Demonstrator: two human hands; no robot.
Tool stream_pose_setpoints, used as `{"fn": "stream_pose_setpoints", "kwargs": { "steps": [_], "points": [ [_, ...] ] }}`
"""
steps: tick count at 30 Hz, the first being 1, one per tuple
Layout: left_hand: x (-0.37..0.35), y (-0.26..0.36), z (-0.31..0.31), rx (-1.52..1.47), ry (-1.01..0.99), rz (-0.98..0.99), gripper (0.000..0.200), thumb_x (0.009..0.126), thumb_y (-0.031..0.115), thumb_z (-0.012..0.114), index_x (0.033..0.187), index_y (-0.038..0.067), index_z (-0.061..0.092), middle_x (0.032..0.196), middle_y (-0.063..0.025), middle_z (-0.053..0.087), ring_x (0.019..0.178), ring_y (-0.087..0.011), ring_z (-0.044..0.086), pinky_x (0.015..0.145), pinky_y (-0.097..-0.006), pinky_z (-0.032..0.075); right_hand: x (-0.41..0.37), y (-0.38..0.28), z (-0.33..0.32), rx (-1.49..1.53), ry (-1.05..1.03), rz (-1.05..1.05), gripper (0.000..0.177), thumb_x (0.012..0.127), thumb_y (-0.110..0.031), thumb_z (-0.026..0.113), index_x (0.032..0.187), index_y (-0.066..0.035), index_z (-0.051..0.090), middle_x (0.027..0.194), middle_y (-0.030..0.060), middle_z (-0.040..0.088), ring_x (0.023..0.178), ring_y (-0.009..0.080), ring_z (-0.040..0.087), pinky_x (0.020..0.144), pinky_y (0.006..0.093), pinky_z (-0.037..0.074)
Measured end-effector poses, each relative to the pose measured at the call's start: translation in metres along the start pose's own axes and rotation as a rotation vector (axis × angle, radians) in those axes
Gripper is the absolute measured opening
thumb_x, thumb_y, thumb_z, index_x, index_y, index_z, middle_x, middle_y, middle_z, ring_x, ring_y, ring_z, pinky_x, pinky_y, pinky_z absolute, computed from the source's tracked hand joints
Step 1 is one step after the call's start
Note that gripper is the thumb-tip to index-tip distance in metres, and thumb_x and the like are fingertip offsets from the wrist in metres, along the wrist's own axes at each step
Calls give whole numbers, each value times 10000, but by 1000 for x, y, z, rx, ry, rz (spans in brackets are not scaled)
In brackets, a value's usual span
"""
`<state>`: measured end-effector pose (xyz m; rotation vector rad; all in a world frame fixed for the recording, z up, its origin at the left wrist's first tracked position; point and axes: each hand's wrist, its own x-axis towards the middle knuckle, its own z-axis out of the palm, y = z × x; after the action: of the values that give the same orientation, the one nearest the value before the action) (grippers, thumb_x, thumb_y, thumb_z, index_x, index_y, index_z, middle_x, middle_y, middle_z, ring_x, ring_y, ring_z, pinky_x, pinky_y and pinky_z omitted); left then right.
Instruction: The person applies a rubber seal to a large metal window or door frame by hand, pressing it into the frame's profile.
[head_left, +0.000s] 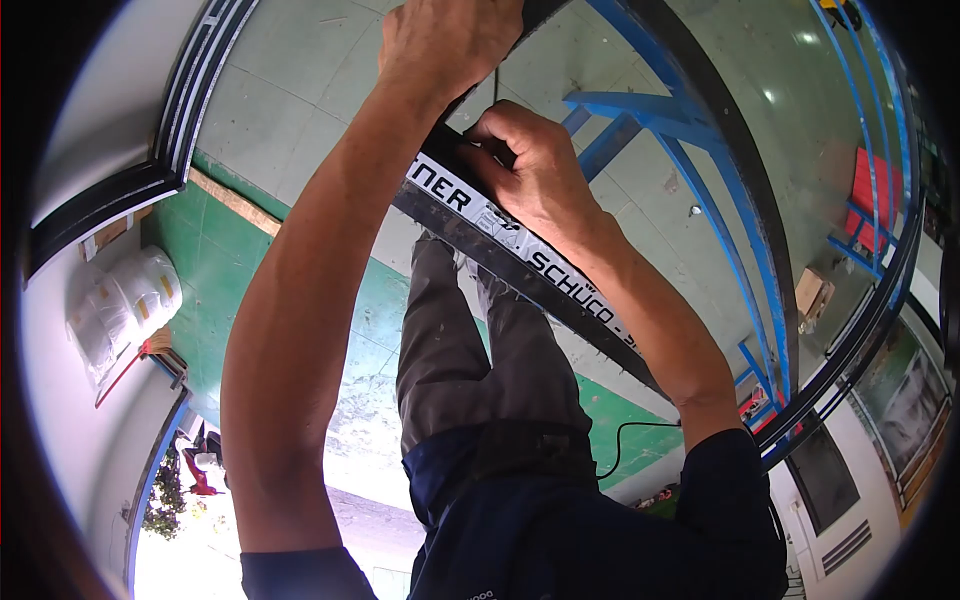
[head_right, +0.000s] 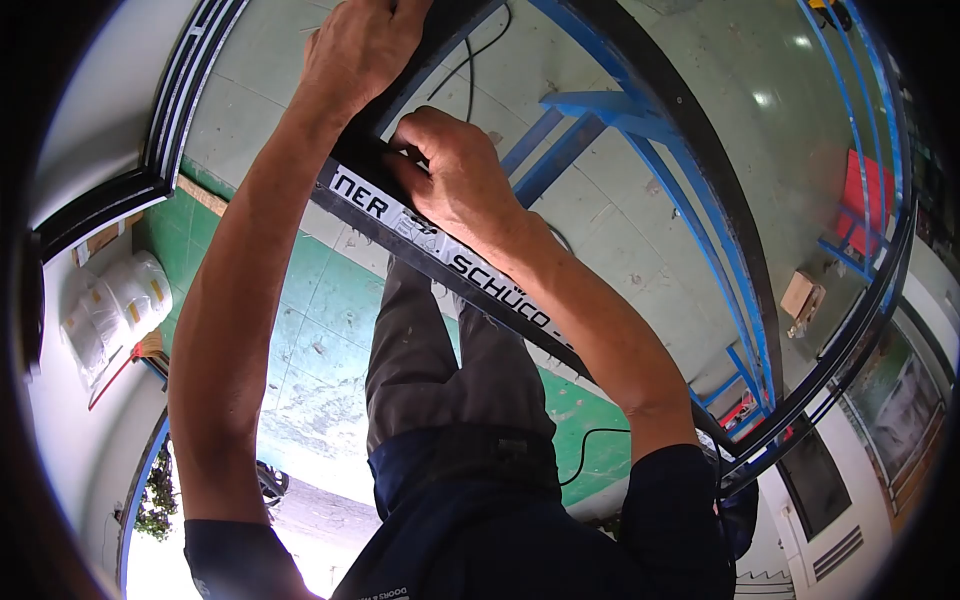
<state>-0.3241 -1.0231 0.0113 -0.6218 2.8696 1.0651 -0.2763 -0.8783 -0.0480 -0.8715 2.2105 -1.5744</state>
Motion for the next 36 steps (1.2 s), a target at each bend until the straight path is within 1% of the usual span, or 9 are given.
{"fn": "stream_pose_setpoints", "kwargs": {
  "steps": [5, 9, 15, 16, 17, 21, 24, 31, 36],
  "points": [
    [11, -9, 9, 25, -9, -32, 570, 1057, 466, 443, 954, -38, 690, 961, -314, 697, 962, -472, 676, 855, -535, 514, -2, 14, -1, 121, -44, 91, 106, 876, -54, 748, 932, 7, 681, 887, 145, 695, 722, 291, 689, 616, 371, 522],
    [10, -7, 8, 18, -15, -53, 577, 1052, 471, 456, 927, -42, 689, 936, -320, 693, 928, -478, 677, 833, -540, 517, 6, 6, -3, 186, -188, 467, 157, 893, -104, 756, 912, 34, 681, 724, 171, 692, 612, 217, 645, 574, 347, 494],
    [12, -8, 8, 8, -19, -61, 596, 1049, 481, 454, 915, -51, 688, 935, -321, 693, 941, -485, 675, 831, -545, 516, 1, 14, 3, 179, -118, 466, 266, 894, -207, 778, 827, 29, 677, 637, 142, 640, 587, 188, 605, 567, 366, 472],
    [11, -9, 8, 15, -12, -53, 601, 1049, 484, 453, 912, -51, 689, 934, -320, 694, 938, -485, 676, 827, -544, 518, 4, 5, -17, 42, -285, 566, 326, 923, -285, 742, 820, 19, 684, 639, 134, 617, 611, 191, 590, 583, 357, 462],
    [12, -12, 9, 23, -5, -46, 606, 1049, 487, 451, 909, -52, 689, 933, -319, 694, 934, -485, 677, 823, -543, 520, -4, 4, -35, 38, -372, 579, 362, 956, -350, 691, 880, 3, 709, 690, 118, 633, 648, 196, 586, 630, 335, 467],
    [16, -15, 12, 7, -7, -6, 630, 1048, 497, 448, 895, -64, 692, 906, -326, 690, 895, -480, 685, 799, -532, 530, -83, 23, -90, 179, -458, 751, 332, 1006, -317, 625, 1095, -20, 742, 841, 78, 712, 708, 161, 605, 710, 314, 481],
    [13, -5, 7, -39, -41, -111, 635, 1051, 487, 453, 886, -77, 692, 875, -333, 685, 845, -465, 693, 773, -524, 536, -102, 5, -92, 413, -344, 907, 330, 1024, -290, 603, 1106, -2, 741, 837, 53, 714, 728, 116, 594, 700, 301, 473],
    [8, 3, -2, -58, -80, -96, 619, 1057, 465, 454, 865, -73, 693, 841, -309, 692, 796, -433, 693, 744, -515, 534, -36, 10, -43, 230, -365, 812, 352, 1021, -280, 617, 979, 48, 735, 678, 9, 624, 655, 79, 538, 611, 281, 433],
    [11, -3, 5, -27, -55, -85, 609, 1062, 458, 446, 876, -68, 691, 846, -299, 693, 794, -432, 692, 747, -519, 532, -17, 3, -22, 344, -224, 765, 337, 982, -271, 683, 903, 50, 747, 648, 33, 641, 615, 75, 509, 573, 300, 429]
  ]
}}
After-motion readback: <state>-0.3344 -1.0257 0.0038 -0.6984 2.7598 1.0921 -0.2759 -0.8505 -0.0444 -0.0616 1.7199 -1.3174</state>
